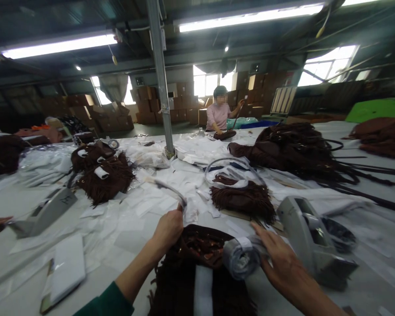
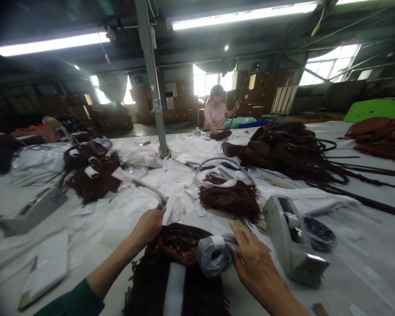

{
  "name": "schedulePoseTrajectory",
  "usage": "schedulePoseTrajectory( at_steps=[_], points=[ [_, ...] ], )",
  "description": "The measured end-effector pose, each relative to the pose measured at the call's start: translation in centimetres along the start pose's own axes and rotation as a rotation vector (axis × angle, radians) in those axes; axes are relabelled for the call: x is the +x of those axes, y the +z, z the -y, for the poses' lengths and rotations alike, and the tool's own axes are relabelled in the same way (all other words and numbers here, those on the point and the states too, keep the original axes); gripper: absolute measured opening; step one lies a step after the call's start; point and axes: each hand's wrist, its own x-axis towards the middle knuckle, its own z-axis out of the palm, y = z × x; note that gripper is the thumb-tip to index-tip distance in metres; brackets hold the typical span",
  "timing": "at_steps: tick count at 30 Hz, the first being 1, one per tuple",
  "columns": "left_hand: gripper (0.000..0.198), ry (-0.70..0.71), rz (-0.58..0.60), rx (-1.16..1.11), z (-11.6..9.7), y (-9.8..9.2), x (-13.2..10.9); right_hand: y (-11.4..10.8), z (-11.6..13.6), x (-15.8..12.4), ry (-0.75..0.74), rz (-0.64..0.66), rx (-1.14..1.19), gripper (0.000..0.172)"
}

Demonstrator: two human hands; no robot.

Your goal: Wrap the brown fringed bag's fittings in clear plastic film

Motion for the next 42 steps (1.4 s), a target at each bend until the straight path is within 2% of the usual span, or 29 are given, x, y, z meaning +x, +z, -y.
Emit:
schedulePoseTrajectory(
  at_steps=[3, 6, 9, 12, 13, 15, 17, 18, 20, 23, 25, 27, 30, 32, 34, 36, 39, 41, 42],
  points=[
    [0.056, -0.003, 0.102, 0.133, -0.7, 0.4, 0.2, -3.2, 2.6, 0.9, -0.189, -0.200, 0.019, 0.050],
    [0.064, 0.026, 0.226, 0.322, -1.4, 0.6, 0.6, -5.0, 5.3, 2.7, -0.293, -0.273, 0.039, 0.048],
    [0.062, 0.024, 0.255, 0.337, -1.5, 0.4, 0.8, -3.8, 6.6, 5.6, -0.338, -0.196, 0.007, 0.055],
    [0.059, -0.014, 0.197, 0.192, -1.4, -0.1, 0.6, -0.3, 7.3, 8.9, -0.320, 0.030, 0.051, 0.074],
    [0.058, -0.009, 0.181, 0.122, -1.5, -0.4, 0.6, 0.9, 7.6, 9.9, -0.287, 0.106, 0.117, 0.075],
    [0.056, 0.038, 0.172, -0.044, -1.5, -1.2, 0.6, 2.9, 8.2, 11.6, -0.200, 0.221, 0.305, 0.061],
    [0.048, 0.093, 0.185, -0.246, -1.4, -2.3, 0.7, 3.9, 8.8, 13.0, -0.107, 0.264, 0.482, 0.043],
    [0.042, 0.097, 0.214, -0.359, -1.2, -2.8, 0.9, 4.0, 9.1, 13.6, -0.052, 0.260, 0.547, 0.041],
    [0.038, 0.025, 0.353, -0.590, -0.4, -3.7, 1.2, 3.9, 9.5, 14.4, 0.091, 0.249, 0.679, 0.041],
    [0.045, -0.161, 0.614, -0.866, 1.0, -3.8, 1.5, 3.6, 10.9, 15.1, 0.366, 0.221, 0.948, 0.044],
    [0.048, -0.172, 0.666, -0.884, 1.4, -3.0, 1.6, 3.9, 12.5, 15.6, 0.521, 0.154, 1.142, 0.045],
    [0.048, -0.135, 0.629, -0.794, 1.2, -2.0, 1.6, 4.5, 14.2, 16.0, 0.644, 0.063, 1.297, 0.048],
    [0.049, -0.218, 0.549, -0.743, 1.0, -1.0, 1.6, 5.7, 15.9, 16.6, 0.694, 0.021, 1.411, 0.052],
    [0.050, -0.305, 0.508, -0.786, 1.4, -1.0, 1.7, 6.1, 15.9, 16.5, 0.595, 0.066, 1.338, 0.052],
    [0.048, -0.354, 0.453, -0.832, 2.2, -1.5, 1.6, 5.9, 15.2, 15.9, 0.395, 0.104, 1.104, 0.052],
    [0.047, -0.383, 0.396, -0.862, 3.0, -2.0, 1.5, 5.3, 14.1, 14.7, 0.090, 0.043, 0.740, 0.049],
    [0.047, -0.382, 0.407, -0.884, 3.5, -2.2, 1.4, 4.5, 12.7, 12.6, -0.452, -0.063, 0.181, 0.035],
    [0.047, -0.365, 0.436, -0.889, 3.3, -2.1, 1.4, 4.5, 12.1, 11.8, -0.677, -0.064, -0.029, 0.030],
    [0.046, -0.358, 0.447, -0.890, 3.1, -1.9, 1.4, 4.7, 11.9, 11.6, -0.721, -0.068, -0.084, 0.029]
  ],
)
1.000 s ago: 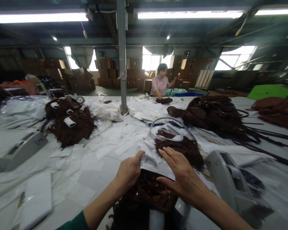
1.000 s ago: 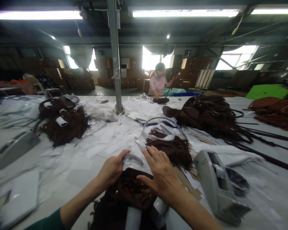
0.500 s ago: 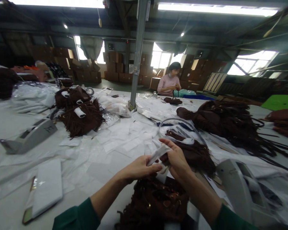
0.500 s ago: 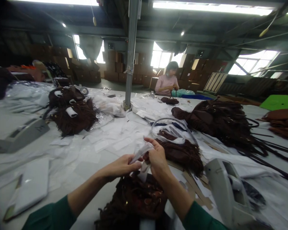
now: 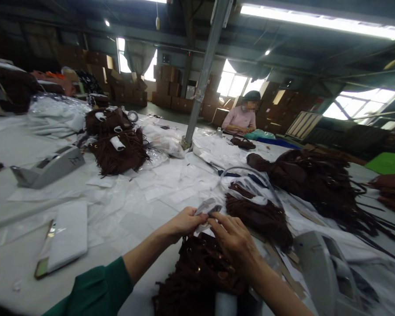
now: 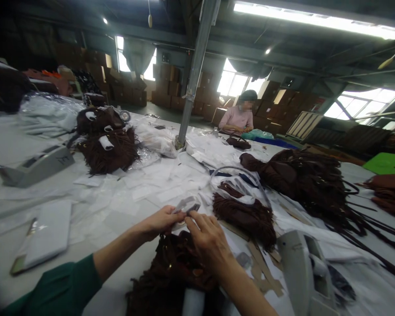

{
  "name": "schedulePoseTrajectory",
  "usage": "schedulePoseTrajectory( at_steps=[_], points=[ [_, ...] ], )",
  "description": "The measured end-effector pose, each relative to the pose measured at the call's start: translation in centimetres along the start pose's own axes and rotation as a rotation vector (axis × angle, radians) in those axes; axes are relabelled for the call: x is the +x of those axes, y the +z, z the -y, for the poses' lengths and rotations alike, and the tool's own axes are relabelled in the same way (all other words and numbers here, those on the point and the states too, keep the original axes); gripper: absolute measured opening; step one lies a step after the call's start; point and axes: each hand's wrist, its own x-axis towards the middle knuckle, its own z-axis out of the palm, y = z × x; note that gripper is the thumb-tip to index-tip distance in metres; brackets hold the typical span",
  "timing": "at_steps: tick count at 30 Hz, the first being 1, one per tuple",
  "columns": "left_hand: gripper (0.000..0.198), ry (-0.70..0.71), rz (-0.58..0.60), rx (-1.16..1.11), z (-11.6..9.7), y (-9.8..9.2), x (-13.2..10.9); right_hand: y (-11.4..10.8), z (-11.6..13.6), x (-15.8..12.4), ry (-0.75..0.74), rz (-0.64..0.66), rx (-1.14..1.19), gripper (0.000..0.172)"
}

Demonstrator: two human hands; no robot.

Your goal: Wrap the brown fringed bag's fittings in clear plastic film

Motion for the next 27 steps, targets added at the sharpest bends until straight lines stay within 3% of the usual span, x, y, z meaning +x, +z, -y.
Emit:
schedulePoseTrajectory(
  at_steps=[10, 14, 20, 24, 27],
  points=[
    [0.025, -0.020, 0.037, -0.048, 0.0, 0.2, -0.5, 2.1, -0.4, 0.2, -0.077, -0.041, -0.073, 0.026],
    [0.033, -0.018, 0.036, -0.109, 0.3, 0.2, -0.3, 1.7, 0.6, 0.4, 0.060, -0.011, 0.011, 0.031],
    [0.042, 0.058, -0.091, -0.392, 1.6, 0.0, 0.1, 2.1, 2.4, 0.7, 0.368, 0.086, 0.195, 0.027],
    [0.042, 0.057, -0.021, -0.486, 1.8, -0.4, -0.1, 2.5, 2.8, 1.2, 0.558, 0.223, 0.156, 0.032],
    [0.039, 0.035, 0.016, -0.495, 1.8, -1.2, -0.3, 2.4, 2.5, 1.2, 0.628, 0.261, 0.261, 0.027]
  ],
)
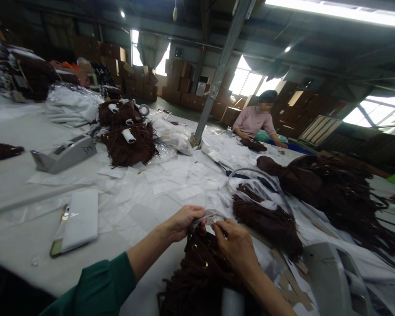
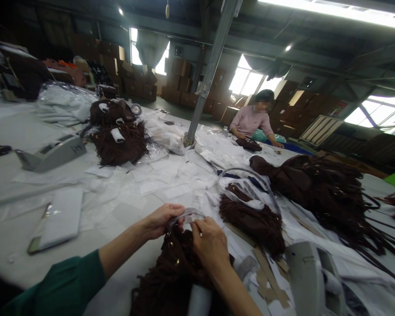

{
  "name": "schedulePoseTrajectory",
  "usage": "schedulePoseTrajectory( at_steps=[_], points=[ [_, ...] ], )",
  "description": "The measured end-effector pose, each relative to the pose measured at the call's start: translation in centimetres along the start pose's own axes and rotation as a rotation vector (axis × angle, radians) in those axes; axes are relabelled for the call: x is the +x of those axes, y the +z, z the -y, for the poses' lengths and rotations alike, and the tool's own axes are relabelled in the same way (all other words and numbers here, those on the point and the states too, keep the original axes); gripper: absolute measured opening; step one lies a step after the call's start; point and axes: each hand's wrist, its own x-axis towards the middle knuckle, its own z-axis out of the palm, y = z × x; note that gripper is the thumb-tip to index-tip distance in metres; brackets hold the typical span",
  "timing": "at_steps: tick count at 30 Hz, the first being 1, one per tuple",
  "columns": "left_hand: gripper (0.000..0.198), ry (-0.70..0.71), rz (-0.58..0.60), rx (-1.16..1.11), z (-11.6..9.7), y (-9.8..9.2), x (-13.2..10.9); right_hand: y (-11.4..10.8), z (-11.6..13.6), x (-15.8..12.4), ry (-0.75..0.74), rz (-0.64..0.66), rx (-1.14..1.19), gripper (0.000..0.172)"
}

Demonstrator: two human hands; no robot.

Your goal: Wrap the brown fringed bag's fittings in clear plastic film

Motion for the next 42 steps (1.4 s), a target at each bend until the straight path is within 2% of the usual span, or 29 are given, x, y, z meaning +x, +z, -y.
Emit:
schedulePoseTrajectory(
  at_steps=[2, 5, 11, 14, 17, 20, 22, 24, 27, 29, 30, 31, 33, 34, 35, 36, 39, 40, 42],
  points=[
    [0.039, -0.001, -0.008, -0.007, -0.2, -0.5, -0.1, -0.2, -0.3, -0.1, -0.006, 0.036, 0.169, 0.021],
    [0.040, 0.010, -0.020, -0.018, -0.2, -0.8, -0.3, -0.2, -0.6, -0.5, 0.022, 0.035, 0.353, 0.027],
    [0.036, 0.083, -0.033, 0.011, 0.9, 0.2, -0.4, 0.6, -1.1, -0.9, 0.044, 0.008, 0.311, 0.032],
    [0.034, 0.128, -0.073, 0.033, 1.2, 0.5, -0.4, 0.9, -1.5, -0.9, 0.045, -0.043, 0.275, 0.034],
    [0.032, 0.158, -0.105, 0.061, 1.2, 0.6, -0.5, 0.8, -1.9, -0.7, 0.141, -0.165, 0.249, 0.034],
    [0.033, 0.173, -0.108, 0.096, 1.1, 0.9, -0.8, 0.3, -1.8, -0.5, 0.252, -0.303, 0.274, 0.048],
    [0.034, 0.178, -0.106, 0.116, 1.1, 1.1, -1.1, -0.3, -1.4, -0.6, 0.318, -0.320, 0.341, 0.053],
    [0.035, 0.195, -0.123, 0.160, 1.2, 1.3, -1.4, -0.8, -0.7, -0.8, 0.432, -0.249, 0.486, 0.047],
    [0.035, 0.280, -0.093, 0.320, 1.5, 2.0, -2.0, -1.4, 1.0, -1.1, 0.669, 0.017, 0.932, 0.053],
    [0.032, 0.406, -0.046, 0.488, 1.7, 2.3, -2.4, -1.4, 2.2, -1.0, 0.748, 0.149, 1.229, 0.053],
    [0.029, 0.480, -0.068, 0.576, 1.7, 2.4, -2.6, -1.3, 2.7, -0.8, 0.749, 0.154, 1.316, 0.052],
    [0.027, 0.543, -0.146, 0.652, 1.7, 2.3, -2.7, -1.2, 3.0, -0.6, 0.734, 0.118, 1.354, 0.050],
    [0.028, 0.587, -0.427, 0.718, 1.7, 1.6, -3.1, -0.8, 3.0, 0.1, 0.685, -0.015, 1.309, 0.049],
    [0.033, 0.553, -0.563, 0.709, 1.7, 1.1, -3.3, -0.7, 2.8, 0.4, 0.651, -0.067, 1.250, 0.047],
    [0.039, 0.485, -0.646, 0.681, 1.8, 0.5, -3.6, -0.6, 2.6, 0.7, 0.609, -0.103, 1.177, 0.046],
    [0.046, 0.389, -0.665, 0.650, 1.9, -0.1, -3.9, -0.6, 2.3, 0.9, 0.562, -0.121, 1.098, 0.044],
    [0.056, 0.104, -0.481, 0.605, 2.5, -0.9, -4.8, -0.8, 2.1, 1.2, 0.451, -0.121, 0.900, 0.044],
    [0.056, 0.045, -0.424, 0.598, 2.6, -0.8, -5.1, -0.9, 2.3, 1.3, 0.438, -0.125, 0.862, 0.045],
    [0.054, 0.014, -0.385, 0.590, 2.7, -0.3, -5.5, -1.2, 2.9, 1.3, 0.426, -0.139, 0.833, 0.045]
  ],
)
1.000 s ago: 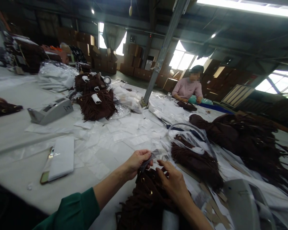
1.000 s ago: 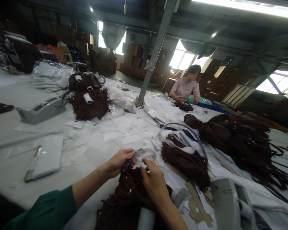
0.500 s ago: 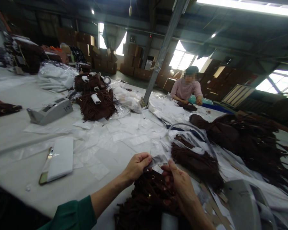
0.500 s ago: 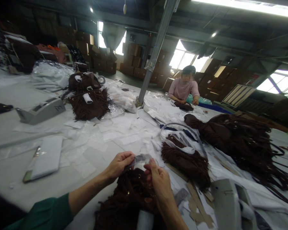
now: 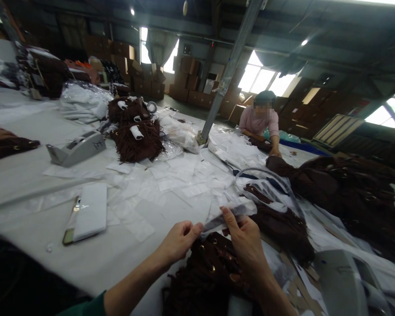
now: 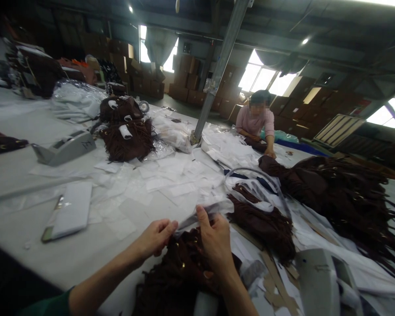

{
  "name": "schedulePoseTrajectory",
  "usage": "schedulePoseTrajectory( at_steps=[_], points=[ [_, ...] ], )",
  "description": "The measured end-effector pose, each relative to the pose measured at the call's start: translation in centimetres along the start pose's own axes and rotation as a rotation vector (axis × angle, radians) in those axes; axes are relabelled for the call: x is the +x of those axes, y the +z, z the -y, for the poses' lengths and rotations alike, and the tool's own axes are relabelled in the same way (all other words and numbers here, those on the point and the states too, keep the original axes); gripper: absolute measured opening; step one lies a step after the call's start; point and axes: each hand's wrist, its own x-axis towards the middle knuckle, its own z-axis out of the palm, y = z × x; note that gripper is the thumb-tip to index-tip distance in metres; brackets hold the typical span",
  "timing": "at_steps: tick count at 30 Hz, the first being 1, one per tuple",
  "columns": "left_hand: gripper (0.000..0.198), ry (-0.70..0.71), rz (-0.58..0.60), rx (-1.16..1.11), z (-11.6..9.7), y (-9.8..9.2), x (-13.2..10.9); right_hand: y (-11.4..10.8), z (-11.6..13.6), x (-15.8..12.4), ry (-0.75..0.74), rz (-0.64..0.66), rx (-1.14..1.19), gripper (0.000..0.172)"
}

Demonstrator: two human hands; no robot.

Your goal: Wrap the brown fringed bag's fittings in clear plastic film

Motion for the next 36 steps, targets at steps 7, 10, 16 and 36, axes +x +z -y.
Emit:
schedulePoseTrajectory(
  at_steps=[7, 10, 16, 36],
  points=[
    [0.046, -0.030, 0.005, -0.093, -0.5, 0.4, -1.2, 0.8, 0.5, -0.5, -0.063, 0.002, -0.009, 0.044],
    [0.048, -0.019, -0.027, -0.006, 0.1, 0.4, -1.7, 1.1, 0.1, -0.6, -0.083, -0.005, -0.024, 0.047],
    [0.045, -0.018, -0.117, -0.007, 0.7, 0.7, -1.4, 2.0, 0.2, -0.6, -0.058, 0.045, -0.079, 0.049],
    [0.044, -0.071, -0.126, -0.477, 1.8, 1.7, -1.4, 2.8, -1.0, -0.9, -0.171, 0.111, -0.234, 0.042]
  ],
)
